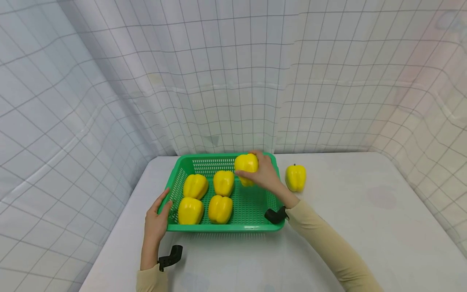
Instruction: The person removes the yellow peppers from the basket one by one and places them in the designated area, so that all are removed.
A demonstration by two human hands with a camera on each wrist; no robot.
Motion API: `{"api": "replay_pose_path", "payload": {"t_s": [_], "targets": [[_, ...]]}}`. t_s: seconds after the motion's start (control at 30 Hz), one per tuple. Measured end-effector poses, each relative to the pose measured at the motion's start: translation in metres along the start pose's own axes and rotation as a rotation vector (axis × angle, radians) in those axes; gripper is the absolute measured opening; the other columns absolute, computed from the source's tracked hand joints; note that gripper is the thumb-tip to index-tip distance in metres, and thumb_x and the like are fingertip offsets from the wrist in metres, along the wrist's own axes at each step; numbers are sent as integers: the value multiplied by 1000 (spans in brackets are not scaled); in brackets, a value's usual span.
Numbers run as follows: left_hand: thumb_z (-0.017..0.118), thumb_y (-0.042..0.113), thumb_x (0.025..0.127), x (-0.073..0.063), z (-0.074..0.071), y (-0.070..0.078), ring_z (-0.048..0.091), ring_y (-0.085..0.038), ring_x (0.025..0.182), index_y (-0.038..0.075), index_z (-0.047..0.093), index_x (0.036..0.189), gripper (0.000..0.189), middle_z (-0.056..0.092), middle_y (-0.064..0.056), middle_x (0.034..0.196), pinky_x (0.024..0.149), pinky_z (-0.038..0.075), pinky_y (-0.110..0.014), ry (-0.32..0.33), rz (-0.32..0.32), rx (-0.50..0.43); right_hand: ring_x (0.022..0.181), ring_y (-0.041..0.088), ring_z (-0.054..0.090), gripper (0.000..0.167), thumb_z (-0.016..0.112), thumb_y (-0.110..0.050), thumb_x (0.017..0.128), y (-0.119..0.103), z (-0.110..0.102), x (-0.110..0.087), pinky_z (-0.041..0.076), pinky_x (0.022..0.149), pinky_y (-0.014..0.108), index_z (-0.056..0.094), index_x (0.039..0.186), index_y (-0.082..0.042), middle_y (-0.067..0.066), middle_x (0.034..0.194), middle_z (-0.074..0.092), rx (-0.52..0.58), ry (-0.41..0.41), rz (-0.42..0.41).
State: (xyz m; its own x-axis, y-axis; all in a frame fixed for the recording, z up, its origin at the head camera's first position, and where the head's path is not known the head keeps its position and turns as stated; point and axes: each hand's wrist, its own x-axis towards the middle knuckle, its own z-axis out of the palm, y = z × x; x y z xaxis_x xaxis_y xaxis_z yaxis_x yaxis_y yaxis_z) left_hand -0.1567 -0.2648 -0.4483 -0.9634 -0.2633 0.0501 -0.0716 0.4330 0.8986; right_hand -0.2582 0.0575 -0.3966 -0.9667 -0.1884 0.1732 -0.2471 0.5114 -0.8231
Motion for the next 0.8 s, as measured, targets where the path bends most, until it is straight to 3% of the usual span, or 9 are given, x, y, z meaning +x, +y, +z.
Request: {"api": "replay_pose_path", "payload": {"t_s": [0.23,0.47,0.8], "targets": [[48,33,100,0,0,-2,23,-32,138,23,41,146,47,32,-10,150,105,22,-59,0,9,-9,95,29,50,75,77,-38,78,0,-3,-1,52,68,37,42,137,-8,18,120,41,67,55,-62],[48,32,100,0,0,-1,23,-32,138,22,41,146,47,32,-10,150,105,22,-58,0,6,-15,97,28,49,78,77,-43,77,-4,-10,-7,50,75,40,40,140,-13,15,124,40,74,88,-15],[48,33,100,0,0,0,24,-32,138,22,41,146,47,32,-11,150,105,22,-58,5,8,-2,100,30,49,82,75,-44,78,-4,-21,-15,50,78,42,32,139,-9,16,130,36,121,121,38]]}}
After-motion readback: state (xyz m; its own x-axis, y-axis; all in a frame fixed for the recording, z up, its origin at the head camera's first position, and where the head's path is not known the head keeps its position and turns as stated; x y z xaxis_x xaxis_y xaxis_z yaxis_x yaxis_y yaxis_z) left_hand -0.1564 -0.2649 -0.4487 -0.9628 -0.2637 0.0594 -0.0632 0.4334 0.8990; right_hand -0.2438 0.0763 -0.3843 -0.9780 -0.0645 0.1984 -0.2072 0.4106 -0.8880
